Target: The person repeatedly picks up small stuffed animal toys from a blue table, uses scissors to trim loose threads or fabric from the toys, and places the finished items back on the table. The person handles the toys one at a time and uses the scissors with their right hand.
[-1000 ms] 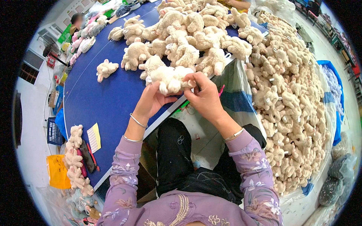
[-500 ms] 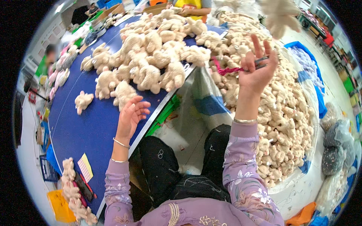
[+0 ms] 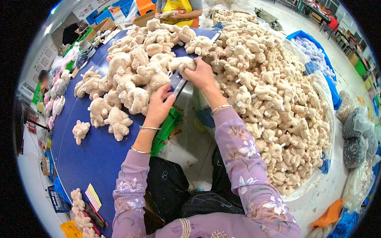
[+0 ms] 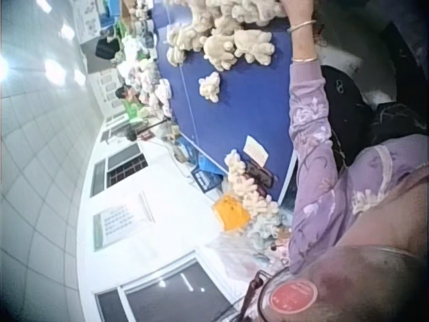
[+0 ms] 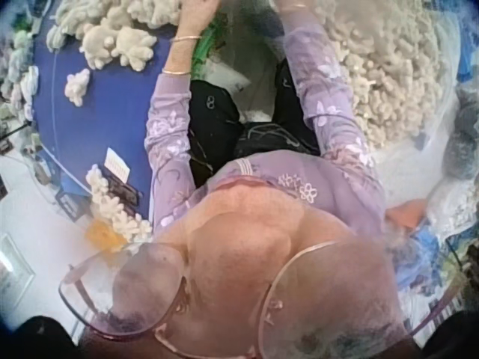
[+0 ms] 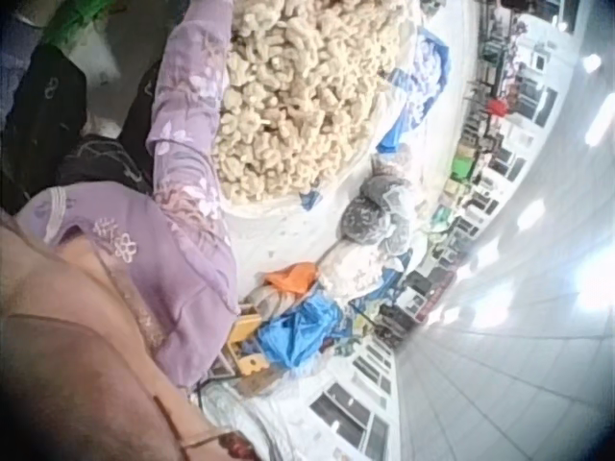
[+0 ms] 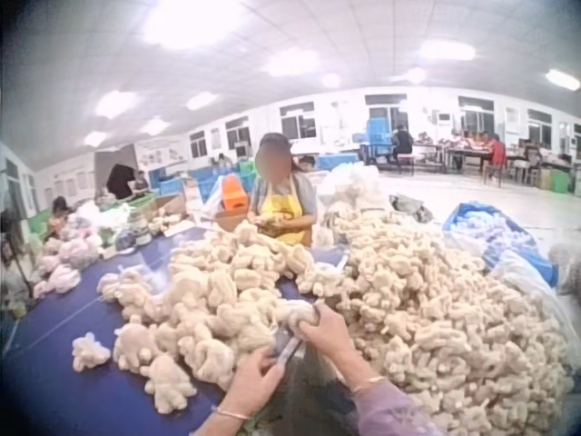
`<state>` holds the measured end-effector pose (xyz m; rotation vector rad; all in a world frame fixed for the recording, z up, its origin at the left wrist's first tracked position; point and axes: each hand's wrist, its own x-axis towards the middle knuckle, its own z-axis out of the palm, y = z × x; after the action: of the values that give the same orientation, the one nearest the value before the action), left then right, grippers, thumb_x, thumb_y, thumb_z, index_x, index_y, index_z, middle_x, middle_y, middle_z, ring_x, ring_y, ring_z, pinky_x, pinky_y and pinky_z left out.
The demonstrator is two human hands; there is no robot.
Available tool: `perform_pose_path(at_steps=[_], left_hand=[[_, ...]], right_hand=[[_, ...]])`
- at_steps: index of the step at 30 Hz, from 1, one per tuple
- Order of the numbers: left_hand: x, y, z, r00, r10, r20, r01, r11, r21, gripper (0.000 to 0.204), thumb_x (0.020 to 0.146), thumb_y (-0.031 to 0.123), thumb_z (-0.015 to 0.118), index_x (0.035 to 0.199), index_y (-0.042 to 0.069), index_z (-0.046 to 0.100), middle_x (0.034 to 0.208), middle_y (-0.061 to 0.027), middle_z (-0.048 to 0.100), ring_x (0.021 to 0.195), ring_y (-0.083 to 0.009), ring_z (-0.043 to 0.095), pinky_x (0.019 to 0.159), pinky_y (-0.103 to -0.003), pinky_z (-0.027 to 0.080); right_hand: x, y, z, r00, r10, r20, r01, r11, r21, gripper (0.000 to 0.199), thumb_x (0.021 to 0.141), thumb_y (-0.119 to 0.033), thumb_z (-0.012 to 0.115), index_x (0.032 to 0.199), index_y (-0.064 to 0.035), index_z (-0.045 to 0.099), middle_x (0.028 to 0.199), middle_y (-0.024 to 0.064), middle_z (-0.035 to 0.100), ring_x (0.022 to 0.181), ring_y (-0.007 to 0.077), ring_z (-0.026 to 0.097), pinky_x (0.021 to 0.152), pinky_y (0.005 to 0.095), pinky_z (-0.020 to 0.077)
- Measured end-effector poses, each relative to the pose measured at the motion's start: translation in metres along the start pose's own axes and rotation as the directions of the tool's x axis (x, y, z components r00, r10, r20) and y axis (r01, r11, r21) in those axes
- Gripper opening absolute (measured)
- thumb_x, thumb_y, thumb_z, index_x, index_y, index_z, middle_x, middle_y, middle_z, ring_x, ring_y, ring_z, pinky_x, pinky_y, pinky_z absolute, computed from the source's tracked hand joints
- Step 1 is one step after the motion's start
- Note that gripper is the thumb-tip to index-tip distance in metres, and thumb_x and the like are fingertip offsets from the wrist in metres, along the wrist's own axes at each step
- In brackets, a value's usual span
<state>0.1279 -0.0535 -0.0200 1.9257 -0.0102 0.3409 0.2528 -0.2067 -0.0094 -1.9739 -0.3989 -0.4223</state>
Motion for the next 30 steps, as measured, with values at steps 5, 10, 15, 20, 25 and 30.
perform_pose_path(at_steps=[5,10,15,20,25,30], left_hand=[[-0.028,0.0,-0.014,0.998,-0.056,0.011,0.057,0.963,-0.265,0.044,0.088,0.019,0.062,0.123,-0.005,0.05,0.112,-0.0148,0.06,0.083,-0.0105,0.059,0.069,-0.024,0.05],[-0.054,0.015,-0.025,0.985,0.033,0.168,0.06,0.852,-0.52,0.044,0.086,0.015,0.067,0.123,0.0,0.049,0.102,-0.0066,0.06,0.077,-0.0053,0.055,0.061,-0.022,0.048],[-0.058,0.019,-0.022,0.97,-0.006,0.242,0.085,0.945,-0.316,0.035,0.083,0.015,0.069,0.112,0.002,0.055,0.092,-0.0003,0.06,0.08,-0.0041,0.054,0.066,-0.021,0.048],[-0.055,0.014,-0.02,0.997,0.076,0.035,-0.062,0.953,-0.295,0.027,0.083,0.014,0.067,0.104,0.002,0.055,0.091,-0.0008,0.059,0.082,-0.0058,0.054,0.071,-0.022,0.047],[-0.054,0.007,-0.022,0.996,-0.023,0.083,0.056,0.903,-0.425,0.025,0.089,0.019,0.063,0.106,0.002,0.055,0.091,-0.0007,0.058,0.079,-0.0039,0.052,0.064,-0.021,0.046],[-0.054,0.01,-0.02,0.999,0.026,0.046,0.003,0.843,-0.537,0.019,0.092,0.018,0.059,0.103,0.003,0.056,0.082,0.003,0.057,0.068,-0.0018,0.05,0.055,-0.017,0.042]], right_hand=[[-0.024,-0.024,-0.059,0.707,0.308,0.636,-0.641,0.658,0.395,0.026,0.08,-0.034,0.068,0.08,-0.0086,0.062,0.063,-0.003,0.053,0.045,0.0054,0.044,0.039,0.0216,0.0283],[-0.047,-0.02,-0.063,0.581,0.248,0.775,-0.583,0.791,0.184,0.035,0.08,-0.041,0.069,0.08,-0.0069,0.065,0.063,-0.0039,0.055,0.047,0.005,0.046,0.038,0.0221,0.0304],[-0.071,-0.048,-0.059,0.547,0.402,0.734,-0.746,0.633,0.209,0.044,0.088,-0.051,0.056,0.088,-0.0082,0.064,0.067,-0.0034,0.054,0.048,0.0063,0.044,0.041,0.0231,0.0296],[-0.078,-0.048,-0.069,0.678,0.2,0.708,-0.67,0.564,0.483,0.044,0.088,-0.044,0.058,0.106,-0.0046,0.061,0.079,-0.0026,0.058,0.054,0.0059,0.045,0.046,0.0223,0.033],[-0.085,-0.049,-0.054,0.804,0.147,0.576,-0.395,0.856,0.333,0.025,0.084,-0.029,0.067,0.077,-0.0061,0.061,0.062,-0.0055,0.05,0.052,0.0033,0.041,0.047,0.0218,0.0306],[-0.079,-0.05,-0.054,0.688,0.263,0.676,-0.495,0.852,0.172,0.03,0.084,-0.031,0.067,0.084,-0.0006,0.064,0.073,0.0009,0.059,0.065,0.0087,0.053,0.056,0.0252,0.0409]])
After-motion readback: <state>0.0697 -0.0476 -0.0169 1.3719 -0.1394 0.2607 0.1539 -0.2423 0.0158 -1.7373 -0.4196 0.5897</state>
